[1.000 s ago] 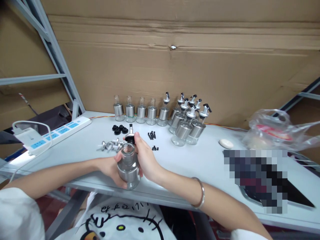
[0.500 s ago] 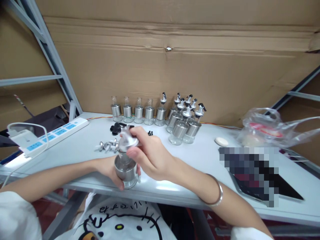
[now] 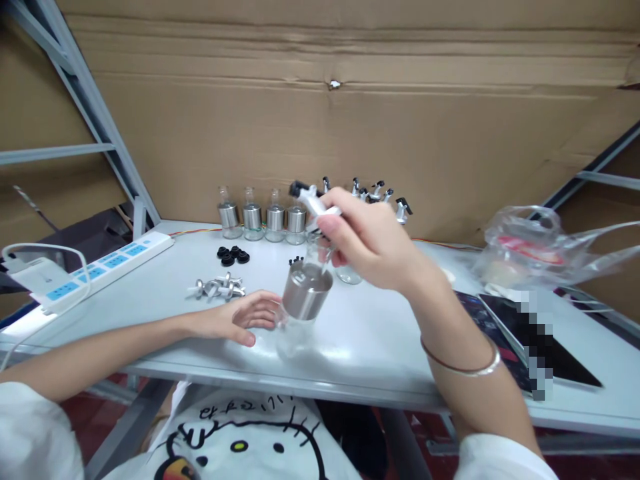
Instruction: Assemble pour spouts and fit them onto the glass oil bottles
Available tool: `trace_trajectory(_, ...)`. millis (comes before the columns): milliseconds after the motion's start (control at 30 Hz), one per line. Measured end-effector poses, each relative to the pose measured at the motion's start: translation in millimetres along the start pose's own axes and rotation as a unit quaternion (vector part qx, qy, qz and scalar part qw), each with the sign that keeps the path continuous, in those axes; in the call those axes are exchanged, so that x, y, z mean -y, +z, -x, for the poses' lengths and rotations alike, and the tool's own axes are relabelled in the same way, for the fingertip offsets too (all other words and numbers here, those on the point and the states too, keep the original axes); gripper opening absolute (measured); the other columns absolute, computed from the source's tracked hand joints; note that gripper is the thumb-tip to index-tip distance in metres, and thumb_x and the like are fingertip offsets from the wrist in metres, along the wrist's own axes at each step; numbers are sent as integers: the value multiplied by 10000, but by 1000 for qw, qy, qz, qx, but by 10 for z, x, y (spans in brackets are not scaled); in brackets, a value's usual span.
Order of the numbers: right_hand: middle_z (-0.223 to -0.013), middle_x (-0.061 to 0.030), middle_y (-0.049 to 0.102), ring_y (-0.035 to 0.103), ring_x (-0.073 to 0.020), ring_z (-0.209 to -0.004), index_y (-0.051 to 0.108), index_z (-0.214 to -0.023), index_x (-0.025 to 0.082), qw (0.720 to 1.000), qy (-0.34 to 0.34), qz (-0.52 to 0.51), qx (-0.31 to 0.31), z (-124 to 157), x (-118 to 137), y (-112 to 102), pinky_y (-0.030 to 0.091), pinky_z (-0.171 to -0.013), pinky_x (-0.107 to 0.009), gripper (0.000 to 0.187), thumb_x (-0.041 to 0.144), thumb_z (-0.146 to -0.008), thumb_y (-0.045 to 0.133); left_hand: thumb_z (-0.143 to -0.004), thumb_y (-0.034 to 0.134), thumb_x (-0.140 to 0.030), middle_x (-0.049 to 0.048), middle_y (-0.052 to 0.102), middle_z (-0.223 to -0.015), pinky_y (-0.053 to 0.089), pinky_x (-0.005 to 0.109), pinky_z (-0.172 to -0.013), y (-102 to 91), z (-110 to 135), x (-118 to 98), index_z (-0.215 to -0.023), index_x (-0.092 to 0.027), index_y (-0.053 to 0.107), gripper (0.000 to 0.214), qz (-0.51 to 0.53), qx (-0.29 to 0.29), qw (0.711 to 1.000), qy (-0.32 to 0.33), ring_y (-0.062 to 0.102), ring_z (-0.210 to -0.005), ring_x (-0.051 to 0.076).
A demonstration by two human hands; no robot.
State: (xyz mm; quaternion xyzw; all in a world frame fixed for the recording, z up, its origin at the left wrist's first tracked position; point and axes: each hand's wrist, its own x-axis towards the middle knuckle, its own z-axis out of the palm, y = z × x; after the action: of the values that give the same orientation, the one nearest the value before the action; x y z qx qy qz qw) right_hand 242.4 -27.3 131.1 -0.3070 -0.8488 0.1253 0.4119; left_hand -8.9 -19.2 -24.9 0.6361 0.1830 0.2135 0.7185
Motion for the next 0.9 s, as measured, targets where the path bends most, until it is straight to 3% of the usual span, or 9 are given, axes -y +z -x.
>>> trace_trajectory(133, -547, 48, 624, 578, -50, -442, 500, -739, 164, 982, 143, 124, 12, 25, -69, -322, 375, -493, -227, 434, 543, -888, 348, -733, 770, -244, 107, 504, -1292, 311, 422, -1068, 6, 20, -30, -1220, -243, 439, 588, -5, 15, 1000, 1, 507, -1209, 200)
trace_trajectory(267, -586, 13, 669, 632, -151, -432, 521, -774, 200, 913, 321, 248, 49, 84, -190, -591, 489, -487, -286, 389, 551, -912, 430, -756, 754, -259, 100, 531, -1250, 321, 428, -1058, 12, 28, -41, -1206, -235, 467, 534, -7, 15, 1000, 4, 512, -1185, 195)
trace_trajectory(400, -643, -50, 699, 677, -225, -502, 528, -811, 211, 865, 437, 242, 46, 73, -372, -727, 542, -568, -371, 369, 541, -927, 413, -756, 756, -279, 93, 548, -1217, 318, 428, -1062, 14, 23, -51, -1195, -224, 490, 516, -13, 17, 1000, -2, 510, -1178, 195)
trace_trajectory(600, -679, -106, 714, 679, -234, -507, 509, -810, 185, 863, 469, 179, 65, -28, -673, -731, 555, -578, -386, 369, 518, -933, 407, -777, 734, -294, 83, 571, -1163, 339, 411, -1055, 40, 17, -80, -1156, -202, 522, 443, -35, 18, 999, -9, 536, -1131, 176)
trace_trajectory(767, -694, -117, 720, 667, -191, -466, 537, -819, 143, 856, 474, 190, 78, -97, -703, -605, 543, -594, -352, 386, 465, -961, 379, -795, 716, -285, 82, 574, -1156, 348, 409, -1053, 46, 27, -91, -1146, -196, 521, 411, -49, 20, 999, -12, 545, -1114, 167)
trace_trajectory(900, -710, -119, 724, 666, -162, -468, 580, -836, 111, 857, 457, 223, 81, -82, -752, -622, 518, -618, -334, 424, 469, -951, 385, -794, 717, -280, 77, 576, -1148, 356, 403, -1048, 47, 31, -94, -1133, -194, 527, 399, -48, 19, 999, -16, 549, -1102, 161)
